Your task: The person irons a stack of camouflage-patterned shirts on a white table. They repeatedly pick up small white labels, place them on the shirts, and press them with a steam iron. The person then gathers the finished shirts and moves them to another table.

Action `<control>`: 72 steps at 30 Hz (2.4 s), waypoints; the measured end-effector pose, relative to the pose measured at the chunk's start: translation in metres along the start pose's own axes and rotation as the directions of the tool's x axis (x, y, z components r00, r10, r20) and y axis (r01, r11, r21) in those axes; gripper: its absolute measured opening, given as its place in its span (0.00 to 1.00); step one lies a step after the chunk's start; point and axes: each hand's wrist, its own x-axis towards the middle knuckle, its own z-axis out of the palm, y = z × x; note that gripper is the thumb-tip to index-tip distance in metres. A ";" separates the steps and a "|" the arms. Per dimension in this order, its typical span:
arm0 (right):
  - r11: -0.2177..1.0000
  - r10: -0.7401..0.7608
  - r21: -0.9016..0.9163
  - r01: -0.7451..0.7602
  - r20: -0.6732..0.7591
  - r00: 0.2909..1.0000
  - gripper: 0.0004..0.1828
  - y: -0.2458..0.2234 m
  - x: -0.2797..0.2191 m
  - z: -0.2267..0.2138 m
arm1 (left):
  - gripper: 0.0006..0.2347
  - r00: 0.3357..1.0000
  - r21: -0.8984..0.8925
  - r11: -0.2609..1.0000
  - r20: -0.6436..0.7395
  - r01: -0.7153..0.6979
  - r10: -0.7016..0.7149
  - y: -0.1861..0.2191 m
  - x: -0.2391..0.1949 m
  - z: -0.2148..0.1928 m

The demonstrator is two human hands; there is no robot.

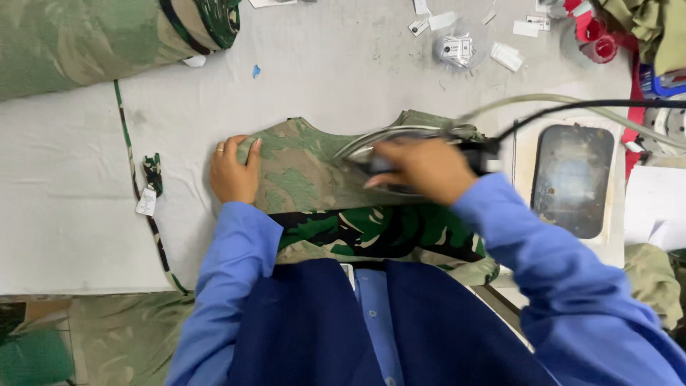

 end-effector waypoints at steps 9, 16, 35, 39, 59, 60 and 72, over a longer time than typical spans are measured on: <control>0.993 -0.075 -0.092 0.069 -0.068 0.995 0.35 -0.034 0.043 0.015 | 0.13 0.978 0.049 0.986 0.127 0.159 -0.164 0.002 0.001 -0.009; 0.738 0.666 0.091 -0.669 0.070 0.743 0.31 0.103 -0.095 -0.024 | 0.13 0.992 0.015 0.993 0.059 0.113 -0.114 0.001 -0.001 -0.005; 0.950 -0.067 0.310 0.033 0.099 0.993 0.10 -0.022 -0.081 0.153 | 0.11 0.669 -0.318 0.771 0.382 -0.552 0.637 0.115 -0.148 -0.018; 0.809 0.159 0.552 -0.201 0.124 0.979 0.12 -0.016 -0.080 0.124 | 0.20 0.573 -0.298 0.760 0.514 -0.578 0.638 0.118 -0.154 -0.026; 0.946 0.222 0.240 -0.216 0.003 0.975 0.05 -0.025 -0.127 0.080 | 0.10 0.516 -0.240 0.724 0.561 -0.646 0.647 0.118 -0.150 -0.030; 0.961 0.248 0.120 -0.251 0.041 0.968 0.05 -0.026 -0.132 0.074 | 0.09 0.492 -0.210 0.742 0.631 -0.636 0.600 0.111 -0.149 -0.027; 0.905 0.345 0.279 -0.320 -0.043 0.938 0.22 -0.014 -0.129 0.050 | 0.18 0.573 0.039 0.981 0.816 -0.189 0.078 0.100 -0.055 -0.122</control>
